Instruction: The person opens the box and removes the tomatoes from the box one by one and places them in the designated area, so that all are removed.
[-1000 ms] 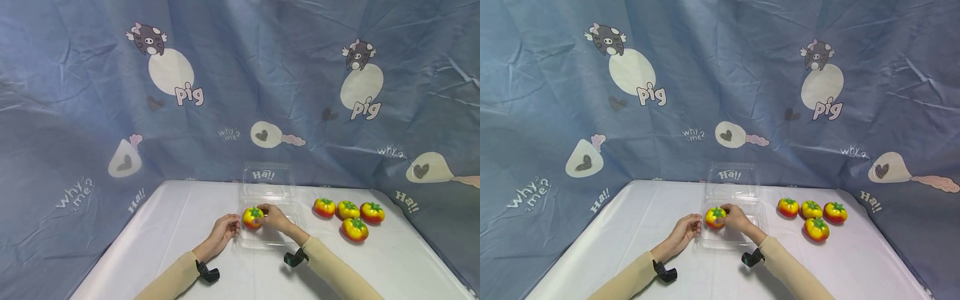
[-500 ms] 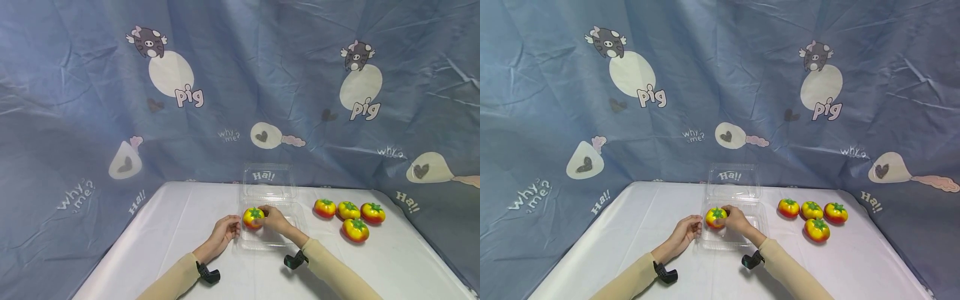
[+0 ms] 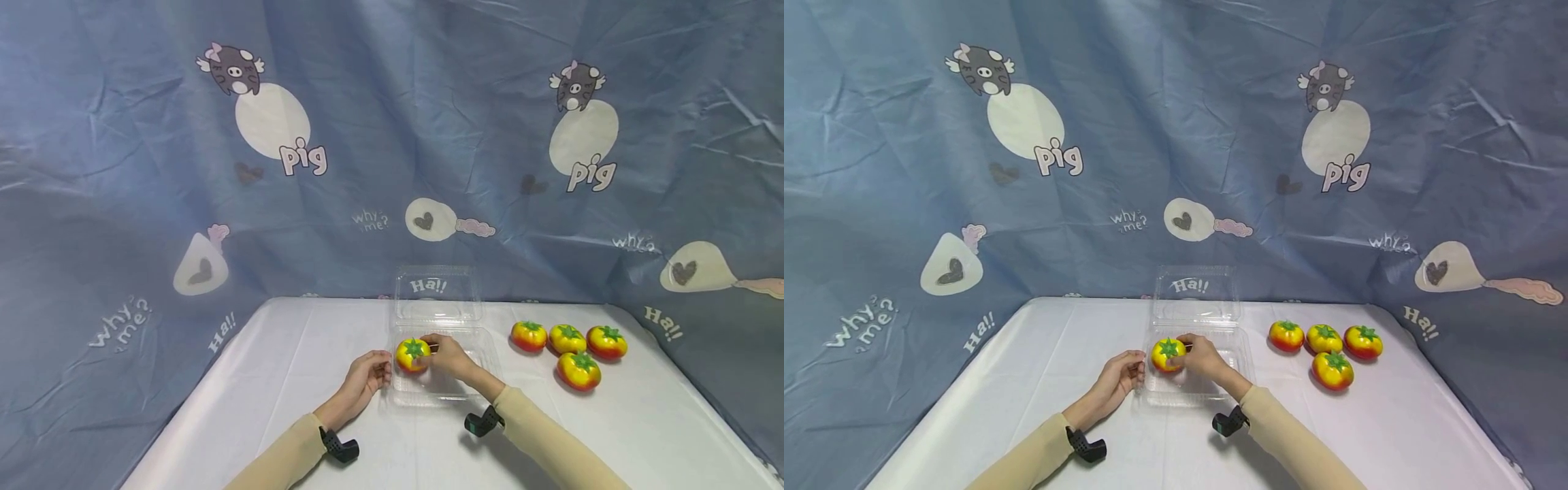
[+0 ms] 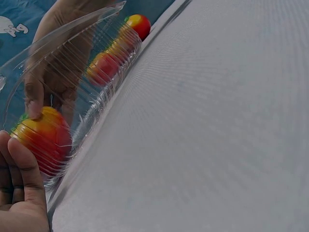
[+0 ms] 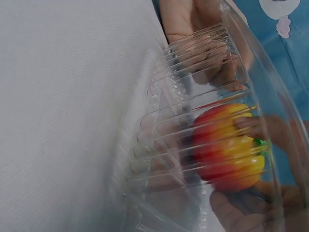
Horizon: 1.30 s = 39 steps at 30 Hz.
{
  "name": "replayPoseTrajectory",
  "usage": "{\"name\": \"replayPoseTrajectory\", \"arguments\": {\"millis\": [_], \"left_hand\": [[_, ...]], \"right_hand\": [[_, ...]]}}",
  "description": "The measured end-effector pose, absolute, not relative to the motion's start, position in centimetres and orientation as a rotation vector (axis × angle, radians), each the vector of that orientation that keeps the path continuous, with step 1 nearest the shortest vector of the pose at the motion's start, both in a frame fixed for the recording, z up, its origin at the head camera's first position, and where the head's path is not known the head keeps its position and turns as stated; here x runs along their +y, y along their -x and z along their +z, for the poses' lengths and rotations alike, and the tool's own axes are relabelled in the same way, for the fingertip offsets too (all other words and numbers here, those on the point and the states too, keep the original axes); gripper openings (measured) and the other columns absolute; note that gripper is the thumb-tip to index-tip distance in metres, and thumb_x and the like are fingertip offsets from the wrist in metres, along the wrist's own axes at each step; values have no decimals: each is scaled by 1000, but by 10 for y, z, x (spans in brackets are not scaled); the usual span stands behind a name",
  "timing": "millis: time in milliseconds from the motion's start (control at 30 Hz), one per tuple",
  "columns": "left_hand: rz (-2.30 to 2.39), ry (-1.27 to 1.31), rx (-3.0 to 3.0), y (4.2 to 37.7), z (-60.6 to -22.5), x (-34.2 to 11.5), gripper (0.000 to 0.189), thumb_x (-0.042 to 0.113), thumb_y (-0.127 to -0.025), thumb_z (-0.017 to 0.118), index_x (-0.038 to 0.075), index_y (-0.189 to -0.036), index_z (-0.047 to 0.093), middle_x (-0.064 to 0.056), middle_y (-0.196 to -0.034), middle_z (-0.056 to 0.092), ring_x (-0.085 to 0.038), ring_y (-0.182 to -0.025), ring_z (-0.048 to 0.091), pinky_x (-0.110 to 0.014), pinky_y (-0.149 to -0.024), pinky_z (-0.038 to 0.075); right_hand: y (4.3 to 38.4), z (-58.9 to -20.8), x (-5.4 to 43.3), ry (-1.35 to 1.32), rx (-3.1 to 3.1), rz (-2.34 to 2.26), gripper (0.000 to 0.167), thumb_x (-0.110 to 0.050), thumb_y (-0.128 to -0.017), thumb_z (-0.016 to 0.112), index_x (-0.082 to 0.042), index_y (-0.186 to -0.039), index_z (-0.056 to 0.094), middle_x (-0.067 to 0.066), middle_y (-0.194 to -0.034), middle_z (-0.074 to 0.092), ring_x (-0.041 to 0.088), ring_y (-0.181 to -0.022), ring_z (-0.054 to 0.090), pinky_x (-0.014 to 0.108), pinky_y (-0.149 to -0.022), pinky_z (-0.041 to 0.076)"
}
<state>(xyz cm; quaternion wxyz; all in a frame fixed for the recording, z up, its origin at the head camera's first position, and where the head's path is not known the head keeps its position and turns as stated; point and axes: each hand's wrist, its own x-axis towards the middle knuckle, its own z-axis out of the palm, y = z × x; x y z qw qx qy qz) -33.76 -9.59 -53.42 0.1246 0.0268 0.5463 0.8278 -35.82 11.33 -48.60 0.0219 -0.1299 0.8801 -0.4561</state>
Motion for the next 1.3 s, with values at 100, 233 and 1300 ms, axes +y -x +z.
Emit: {"name": "replayPoseTrajectory", "arguments": {"millis": [100, 233, 1300], "left_hand": [[2414, -57, 1600, 337, -534, -96, 11, 13, -92, 56, 4, -98, 53, -1, -79, 55, -12, -68, 51, -22, -61, 44], [2404, -52, 1608, 336, -534, -97, 11, 14, -93, 55, 5, -99, 52, 0, -79, 55, -11, -67, 50, -22, -60, 43], [2434, -54, 1568, 341, -535, -96, 9, 14, -91, 58, 6, -95, 53, 0, -76, 56, -11, -65, 50, -22, -59, 44]], "right_hand": [[358, -486, 112, 409, 2721, -1405, 57, -13, -70, 80, 5, -121, 60, 18, -113, 67, 30, -104, 64, 41, -92, 51], [357, -487, 112, 410, 2718, -1414, 57, -14, -71, 80, 5, -121, 60, 19, -114, 66, 31, -104, 64, 41, -93, 50], [350, -476, 123, 364, 2804, -1388, 56, -28, -71, 83, -1, -117, 65, 12, -105, 70, 22, -96, 66, 36, -86, 53]]}}
